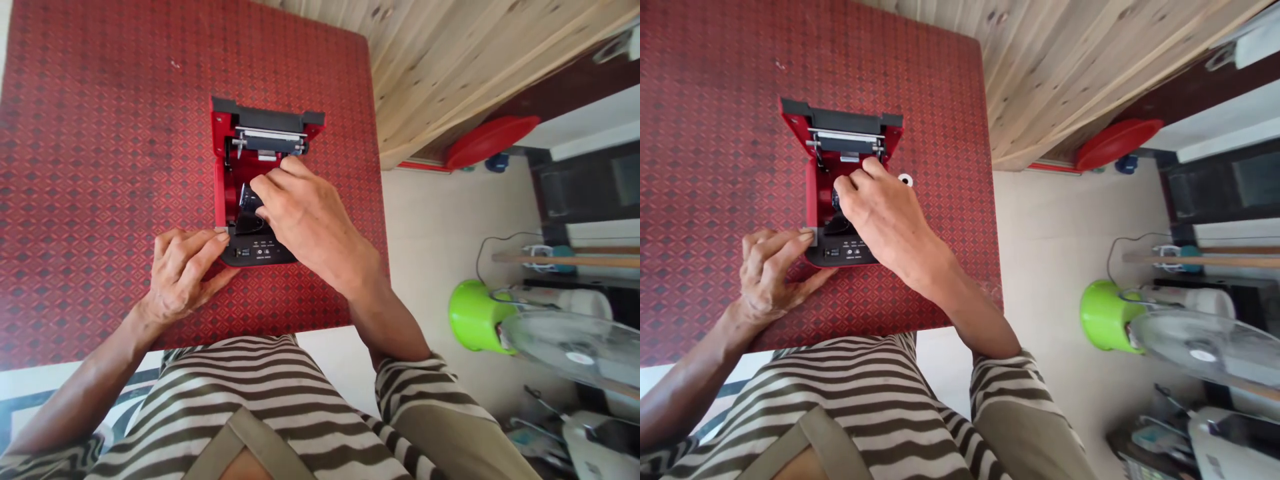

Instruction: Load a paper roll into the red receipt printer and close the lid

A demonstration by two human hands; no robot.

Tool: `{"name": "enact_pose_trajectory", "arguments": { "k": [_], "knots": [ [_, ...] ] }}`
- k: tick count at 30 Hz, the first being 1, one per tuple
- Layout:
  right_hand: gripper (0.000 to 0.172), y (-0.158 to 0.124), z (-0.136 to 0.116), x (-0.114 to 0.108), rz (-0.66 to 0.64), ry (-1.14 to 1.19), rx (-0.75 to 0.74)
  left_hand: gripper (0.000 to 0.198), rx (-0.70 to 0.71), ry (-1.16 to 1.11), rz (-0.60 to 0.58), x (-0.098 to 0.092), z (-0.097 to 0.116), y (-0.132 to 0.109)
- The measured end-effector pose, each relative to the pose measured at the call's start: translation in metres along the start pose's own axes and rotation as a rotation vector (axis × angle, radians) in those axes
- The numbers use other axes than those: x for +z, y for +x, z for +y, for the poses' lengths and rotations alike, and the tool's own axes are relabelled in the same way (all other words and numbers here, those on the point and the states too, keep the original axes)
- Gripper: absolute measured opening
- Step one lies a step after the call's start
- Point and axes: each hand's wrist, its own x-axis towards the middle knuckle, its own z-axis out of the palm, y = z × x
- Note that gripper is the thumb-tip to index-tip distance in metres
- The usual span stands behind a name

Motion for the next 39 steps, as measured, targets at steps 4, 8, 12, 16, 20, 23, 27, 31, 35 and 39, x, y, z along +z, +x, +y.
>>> {"name": "enact_pose_trajectory", "arguments": {
  "k": [4, 8, 12, 16, 20, 23, 27, 31, 35, 39],
  "knots": [
    [0.027, 0.011, -0.004, 0.000, -0.053, -0.048, 0.012, 0.083, -0.026, -0.082, -0.019, -0.002, 0.001, 0.000],
    [0.023, 0.013, -0.004, 0.003, -0.080, -0.017, 0.055, 0.077, -0.029, -0.039, -0.038, -0.003, 0.002, 0.003],
    [0.022, 0.014, 0.006, 0.018, -0.053, -0.023, 0.042, 0.083, -0.030, -0.040, -0.043, -0.004, 0.002, 0.003],
    [0.020, 0.021, 0.013, 0.028, -0.103, -0.104, 0.080, 0.083, -0.030, -0.049, -0.041, -0.002, 0.001, 0.000],
    [0.022, 0.029, 0.013, 0.029, -0.173, -0.175, 0.121, 0.083, -0.022, -0.050, -0.012, -0.001, 0.001, 0.000],
    [0.020, 0.026, 0.014, 0.022, -0.174, -0.083, 0.086, 0.084, -0.021, -0.032, -0.020, -0.002, 0.002, 0.003],
    [0.024, 0.009, 0.011, -0.003, -0.160, 0.146, 0.019, 0.086, -0.010, -0.003, -0.042, -0.004, 0.003, 0.004],
    [0.017, -0.013, 0.006, -0.019, -0.185, 0.298, -0.072, 0.083, -0.041, -0.008, -0.055, -0.004, 0.003, 0.004],
    [0.016, -0.024, 0.005, -0.011, -0.071, 0.302, -0.048, 0.085, -0.025, -0.016, -0.025, 0.000, 0.002, 0.002],
    [0.014, -0.029, 0.006, -0.004, 0.056, 0.299, -0.043, 0.088, 0.032, -0.038, 0.012, -0.008, 0.003, 0.005]
  ]
}}
